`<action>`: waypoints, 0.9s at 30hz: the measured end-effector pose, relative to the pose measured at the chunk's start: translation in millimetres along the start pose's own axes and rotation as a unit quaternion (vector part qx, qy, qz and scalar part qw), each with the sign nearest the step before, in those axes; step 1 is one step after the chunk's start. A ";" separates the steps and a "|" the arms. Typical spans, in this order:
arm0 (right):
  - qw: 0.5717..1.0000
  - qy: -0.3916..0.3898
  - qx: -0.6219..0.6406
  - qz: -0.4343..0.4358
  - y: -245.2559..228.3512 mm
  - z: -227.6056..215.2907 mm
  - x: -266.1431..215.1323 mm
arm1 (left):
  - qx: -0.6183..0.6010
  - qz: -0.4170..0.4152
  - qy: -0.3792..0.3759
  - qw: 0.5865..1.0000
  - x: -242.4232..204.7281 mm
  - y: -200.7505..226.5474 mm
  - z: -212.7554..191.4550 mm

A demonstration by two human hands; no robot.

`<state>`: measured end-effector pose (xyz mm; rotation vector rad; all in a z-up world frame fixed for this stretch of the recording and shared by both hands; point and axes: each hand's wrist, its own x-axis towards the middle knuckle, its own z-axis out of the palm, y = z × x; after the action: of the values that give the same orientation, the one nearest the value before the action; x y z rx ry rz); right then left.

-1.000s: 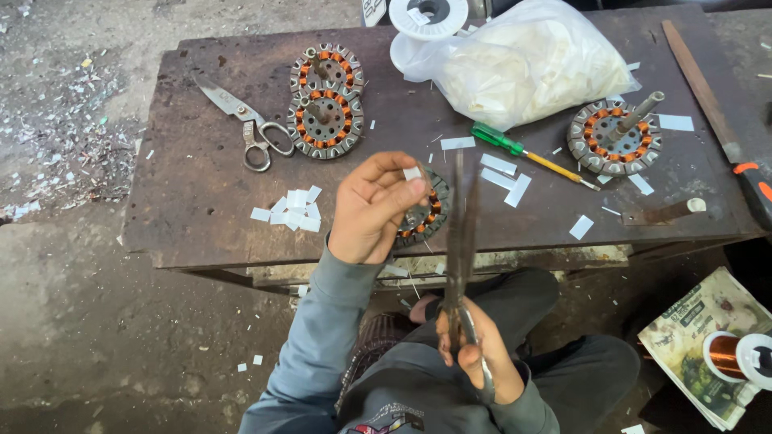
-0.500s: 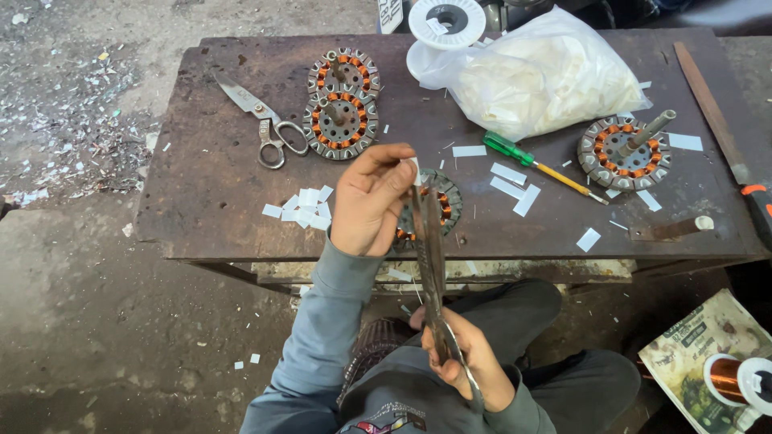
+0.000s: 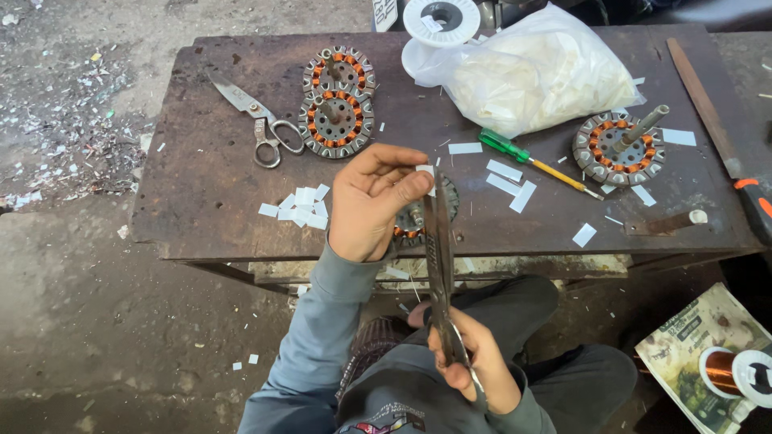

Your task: The person cuts small white rectangular pieces from a plastic sheet using shears and inserts them into the slots of a circular motor stator. The person repeats this process, cutting and placing the pieces into the stator slots.

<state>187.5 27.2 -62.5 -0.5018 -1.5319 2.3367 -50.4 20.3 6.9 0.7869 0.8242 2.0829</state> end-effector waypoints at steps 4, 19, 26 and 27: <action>0.999 0.030 0.033 0.028 5.1 -6.8 1.0 | 0.017 -0.005 -0.003 1.000 -6.8 -1.6 6.3; 0.990 0.048 -0.124 -0.038 2.7 -5.9 -19.9 | -0.083 -0.004 -0.015 0.996 -7.5 -22.0 -7.6; 0.996 0.039 -0.079 -0.011 20.7 -8.0 -12.6 | -0.126 0.044 -0.030 0.991 -2.2 -10.2 -10.5; 0.997 0.032 -0.062 -0.022 22.6 -7.6 -10.6 | -0.119 0.061 -0.041 0.990 -4.0 -5.2 -9.4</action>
<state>199.0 20.1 -84.8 -0.5609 -1.6487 2.1809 -53.1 17.0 -3.7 0.8019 0.4817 2.1914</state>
